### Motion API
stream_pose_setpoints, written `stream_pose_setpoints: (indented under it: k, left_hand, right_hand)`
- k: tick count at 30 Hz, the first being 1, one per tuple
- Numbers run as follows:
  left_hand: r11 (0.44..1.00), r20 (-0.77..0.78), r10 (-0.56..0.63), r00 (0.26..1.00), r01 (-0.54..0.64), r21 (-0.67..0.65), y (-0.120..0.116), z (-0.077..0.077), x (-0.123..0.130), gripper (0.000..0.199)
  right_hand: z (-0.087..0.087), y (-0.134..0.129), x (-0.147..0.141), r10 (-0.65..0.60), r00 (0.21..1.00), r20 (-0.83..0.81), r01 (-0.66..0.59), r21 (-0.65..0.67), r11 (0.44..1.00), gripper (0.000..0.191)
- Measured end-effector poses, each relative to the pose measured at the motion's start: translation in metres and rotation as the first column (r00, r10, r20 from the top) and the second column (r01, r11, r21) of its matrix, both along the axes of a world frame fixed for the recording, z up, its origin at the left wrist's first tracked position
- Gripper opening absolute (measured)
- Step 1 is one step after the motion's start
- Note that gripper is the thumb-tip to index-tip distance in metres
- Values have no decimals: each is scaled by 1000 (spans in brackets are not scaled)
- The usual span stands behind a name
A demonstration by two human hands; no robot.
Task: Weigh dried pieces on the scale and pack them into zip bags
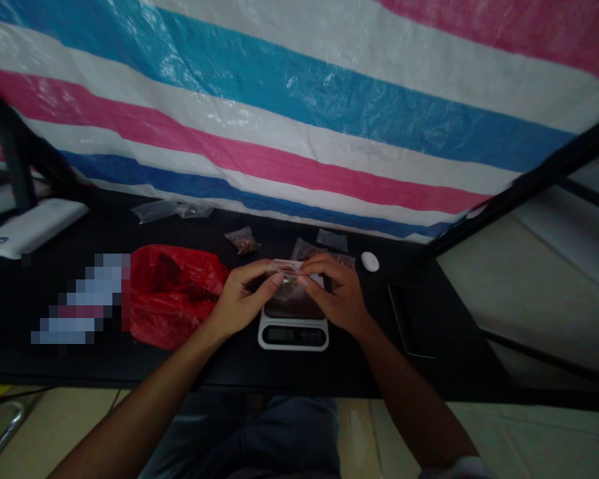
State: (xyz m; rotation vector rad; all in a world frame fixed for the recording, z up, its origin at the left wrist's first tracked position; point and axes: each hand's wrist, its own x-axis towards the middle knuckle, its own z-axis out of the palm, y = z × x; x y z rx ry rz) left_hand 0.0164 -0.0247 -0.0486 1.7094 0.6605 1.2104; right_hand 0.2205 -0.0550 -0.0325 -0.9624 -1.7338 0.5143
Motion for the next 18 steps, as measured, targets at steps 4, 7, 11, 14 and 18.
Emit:
stream_pose_setpoints:
  k: [4, 7, 11, 14, 18]
  left_hand:
    - [999, 45, 47, 998, -47, 1, 0, -1, 0, 24]
    - [997, 66, 78, 995, -78, -3, 1, -1, 0, 20]
    - [997, 60, 69, 996, -71, 36, 2, -1, 1, 18]
    - [994, 31, 72, 997, -75, 85, 1, 0, 2, 16]
    - [986, 29, 92, 995, -95, 136, -1, 0, 2, 11]
  right_hand:
    - [2, -1, 0, -7, 1000, 20, 7, 3, 1000, 6]
    - [3, -2, 0, -32, 999, 27, 32, -6, 999, 6]
    - [2, -2, -2, -21, 1000, 22, 21, 2, 1000, 4]
    - [2, -2, -4, -17, 998, 67, 16, 19, 1000, 7]
    - [0, -3, -7, -13, 993, 120, 7, 44, 999, 8]
